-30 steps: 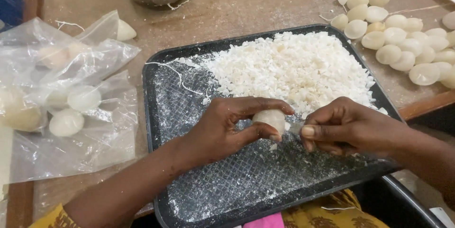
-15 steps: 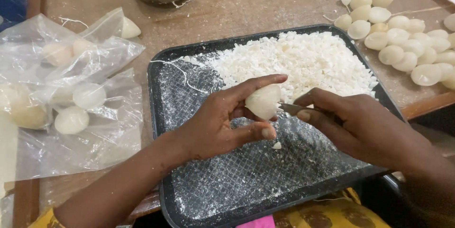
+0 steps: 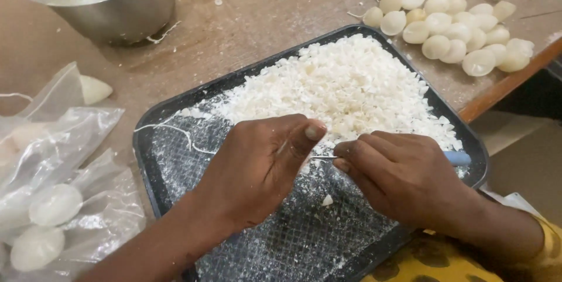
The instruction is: Carving and trimming a small oval wax piece using a knife over a tray of wax flakes.
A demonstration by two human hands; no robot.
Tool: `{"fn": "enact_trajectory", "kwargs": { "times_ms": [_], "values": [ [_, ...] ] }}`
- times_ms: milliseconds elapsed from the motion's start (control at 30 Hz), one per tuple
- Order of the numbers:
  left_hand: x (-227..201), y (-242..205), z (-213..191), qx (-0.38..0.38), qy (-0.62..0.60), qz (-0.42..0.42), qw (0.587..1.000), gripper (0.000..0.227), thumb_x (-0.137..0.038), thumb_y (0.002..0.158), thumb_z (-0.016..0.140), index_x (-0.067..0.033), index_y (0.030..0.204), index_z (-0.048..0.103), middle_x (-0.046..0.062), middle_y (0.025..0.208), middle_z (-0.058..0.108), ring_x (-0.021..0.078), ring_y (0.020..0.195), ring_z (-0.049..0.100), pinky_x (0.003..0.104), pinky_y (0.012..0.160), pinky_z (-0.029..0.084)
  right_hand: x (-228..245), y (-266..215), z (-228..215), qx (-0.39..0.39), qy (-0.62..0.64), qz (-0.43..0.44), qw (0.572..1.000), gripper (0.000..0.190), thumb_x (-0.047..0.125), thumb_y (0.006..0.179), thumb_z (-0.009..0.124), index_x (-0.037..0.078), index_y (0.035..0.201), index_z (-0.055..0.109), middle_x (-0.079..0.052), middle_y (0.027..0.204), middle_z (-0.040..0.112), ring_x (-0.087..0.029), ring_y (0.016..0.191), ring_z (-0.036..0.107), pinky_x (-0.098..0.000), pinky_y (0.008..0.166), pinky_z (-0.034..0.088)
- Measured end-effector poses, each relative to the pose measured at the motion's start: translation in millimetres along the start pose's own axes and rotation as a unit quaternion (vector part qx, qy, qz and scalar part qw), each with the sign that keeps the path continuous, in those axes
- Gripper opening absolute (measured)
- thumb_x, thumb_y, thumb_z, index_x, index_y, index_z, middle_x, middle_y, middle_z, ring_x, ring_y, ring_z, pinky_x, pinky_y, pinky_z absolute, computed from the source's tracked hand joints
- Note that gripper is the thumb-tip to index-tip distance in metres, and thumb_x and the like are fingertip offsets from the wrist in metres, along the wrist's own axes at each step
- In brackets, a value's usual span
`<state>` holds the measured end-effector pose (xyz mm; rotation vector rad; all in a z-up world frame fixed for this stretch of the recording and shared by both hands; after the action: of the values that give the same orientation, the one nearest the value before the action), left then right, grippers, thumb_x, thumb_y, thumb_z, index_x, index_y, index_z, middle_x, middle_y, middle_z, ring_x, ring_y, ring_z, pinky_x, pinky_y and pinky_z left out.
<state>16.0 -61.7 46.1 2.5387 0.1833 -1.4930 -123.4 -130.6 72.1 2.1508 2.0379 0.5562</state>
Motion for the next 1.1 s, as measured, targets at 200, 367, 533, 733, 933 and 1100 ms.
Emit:
{"fn": "enact_trajectory", "kwargs": {
  "times_ms": [200,367,533,733,933,1100],
  "values": [
    [14.0,-8.8,7.2,-0.129,0.017,0.093,0.987,0.069,-0.050,0.112,0.023,-0.0092,0.070,0.060,0.002,0.056,0.054,0.0151,0.042,0.051,0.034,0.039,0.038,-4.5,-4.5,17.8,0.021,0.025,-0.013,0.999,0.013,0.017,0.095,0.068,0.005,0.096,0.066,-0.006,0.077,0.072,-0.016,0.055,0.066,-0.0334,0.045,0.053],
    [19.1,-16.5,9.1,-0.166,-0.001,0.133,0.977,0.069,-0.049,0.117,0.022,-0.0087,0.078,0.063,0.003,0.061,0.057,0.0140,0.049,0.057,0.031,0.045,0.041,-27.8,-22.5,51.4,0.118,0.056,0.059,0.990,0.014,0.019,0.096,0.064,0.006,0.095,0.066,-0.007,0.084,0.079,-0.015,0.044,0.063,-0.0325,0.033,0.050],
    [19.9,-16.0,11.3,-0.166,-0.008,0.134,0.977,0.070,-0.049,0.117,0.022,-0.0088,0.078,0.064,0.004,0.062,0.059,0.0134,0.051,0.061,0.030,0.046,0.044,-31.3,-20.3,55.6,0.207,0.134,0.155,0.957,0.018,0.027,0.096,0.060,0.010,0.102,0.063,-0.005,0.074,0.076,-0.016,0.041,0.066,-0.0334,0.036,0.052],
    [20.1,-17.5,6.4,-0.170,-0.028,0.121,0.978,0.070,-0.049,0.117,0.021,-0.0082,0.080,0.065,0.003,0.063,0.061,0.0121,0.053,0.063,0.028,0.046,0.046,-26.3,-8.5,51.0,0.234,0.223,0.174,0.930,0.021,0.031,0.100,0.056,0.012,0.097,0.064,-0.001,0.055,0.068,-0.013,0.044,0.063,-0.0324,0.038,0.050],
    [20.1,-19.3,-3.1,-0.186,-0.047,0.122,0.974,0.069,-0.050,0.116,0.020,-0.0081,0.083,0.064,0.003,0.064,0.061,0.0113,0.055,0.064,0.027,0.046,0.046,-31.2,-2.3,64.6,0.315,0.231,0.251,0.886,0.032,0.041,0.100,0.052,0.016,0.085,0.066,-0.002,0.042,0.055,-0.015,0.032,0.050,-0.0348,0.036,0.039],
    [2.8,-26.1,-12.8,-0.210,-0.075,0.202,0.954,0.069,-0.048,0.122,0.017,-0.0057,0.087,0.058,0.006,0.071,0.064,0.0101,0.056,0.062,0.027,0.047,0.043,-17.8,-2.2,71.9,0.296,0.553,0.267,0.731,0.043,0.036,0.101,0.045,0.009,0.074,0.064,0.002,0.043,0.043,-0.010,0.032,0.036,-0.0284,0.029,0.033]
  ]
}}
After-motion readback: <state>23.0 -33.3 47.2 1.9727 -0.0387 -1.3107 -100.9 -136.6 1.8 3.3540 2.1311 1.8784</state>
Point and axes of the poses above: each hand's wrist, its own y-axis towards the middle knuckle, its own z-axis out of the palm, x = y × z, the point moved 7 cm from there along y, towards the middle knuckle
